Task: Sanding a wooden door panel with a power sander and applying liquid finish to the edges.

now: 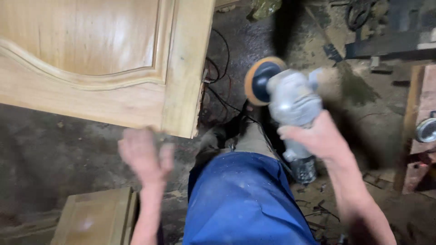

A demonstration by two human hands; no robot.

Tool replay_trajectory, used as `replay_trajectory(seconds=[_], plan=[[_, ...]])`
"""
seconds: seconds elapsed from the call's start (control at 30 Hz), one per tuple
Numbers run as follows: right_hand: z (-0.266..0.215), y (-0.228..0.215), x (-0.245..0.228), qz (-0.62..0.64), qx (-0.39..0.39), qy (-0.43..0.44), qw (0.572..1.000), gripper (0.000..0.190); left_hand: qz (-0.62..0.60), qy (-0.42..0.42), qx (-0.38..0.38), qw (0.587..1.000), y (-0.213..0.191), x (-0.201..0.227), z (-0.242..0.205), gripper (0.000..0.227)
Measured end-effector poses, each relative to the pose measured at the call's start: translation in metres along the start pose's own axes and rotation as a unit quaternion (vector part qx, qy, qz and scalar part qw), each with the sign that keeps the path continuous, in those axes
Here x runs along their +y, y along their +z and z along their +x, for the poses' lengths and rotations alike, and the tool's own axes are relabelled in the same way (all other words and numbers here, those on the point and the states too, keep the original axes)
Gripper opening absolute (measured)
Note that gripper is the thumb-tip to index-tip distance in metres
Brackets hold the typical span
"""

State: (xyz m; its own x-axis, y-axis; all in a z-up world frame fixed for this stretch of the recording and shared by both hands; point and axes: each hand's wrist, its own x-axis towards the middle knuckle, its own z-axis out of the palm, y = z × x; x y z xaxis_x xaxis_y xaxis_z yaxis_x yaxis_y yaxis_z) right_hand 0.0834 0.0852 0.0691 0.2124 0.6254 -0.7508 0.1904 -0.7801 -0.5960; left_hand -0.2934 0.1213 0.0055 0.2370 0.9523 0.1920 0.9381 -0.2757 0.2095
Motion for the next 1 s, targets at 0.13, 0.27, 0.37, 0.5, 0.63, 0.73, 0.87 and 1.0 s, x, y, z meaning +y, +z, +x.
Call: replay_trajectory(seconds=[0.13, 0.27, 0.37, 0.5, 0.63, 0.73, 0.87, 1.0], plan=[[0.013, -0.039, 0.050, 0.129, 0.073, -0.059, 0.987, 0.020, 0.051, 0.103, -0.100, 0.988, 0.032, 0.084, 0.005, 0.080], [0.022, -0.070, 0.080, 0.221, 0.060, -0.124, 0.966, 0.037, -0.203, 0.157, -0.236, 0.937, 0.036, 0.176, 0.020, 0.057], [0.041, -0.095, 0.098, 0.415, 0.041, -0.167, 0.893, 0.062, -0.371, 0.194, -0.396, 0.817, 0.066, 0.235, -0.007, 0.080], [0.056, -0.135, 0.107, 0.597, -0.065, -0.151, 0.785, 0.043, -0.383, 0.288, -0.246, 0.842, 0.089, 0.294, -0.008, 0.083], [0.063, -0.158, 0.110, 0.624, -0.093, -0.158, 0.760, 0.047, -0.335, 0.345, -0.217, 0.850, 0.092, 0.316, 0.007, 0.071], [0.070, -0.162, 0.123, 0.640, -0.126, -0.172, 0.738, 0.045, -0.364, 0.310, -0.253, 0.841, 0.097, 0.317, -0.007, 0.072], [0.070, -0.150, 0.120, 0.636, -0.204, -0.193, 0.719, 0.045, -0.532, 0.143, -0.480, 0.683, 0.051, 0.317, 0.043, 0.082], [0.057, -0.108, 0.083, 0.663, -0.269, -0.196, 0.671, 0.050, -0.531, -0.046, -0.547, 0.646, 0.024, 0.325, 0.071, 0.114]])
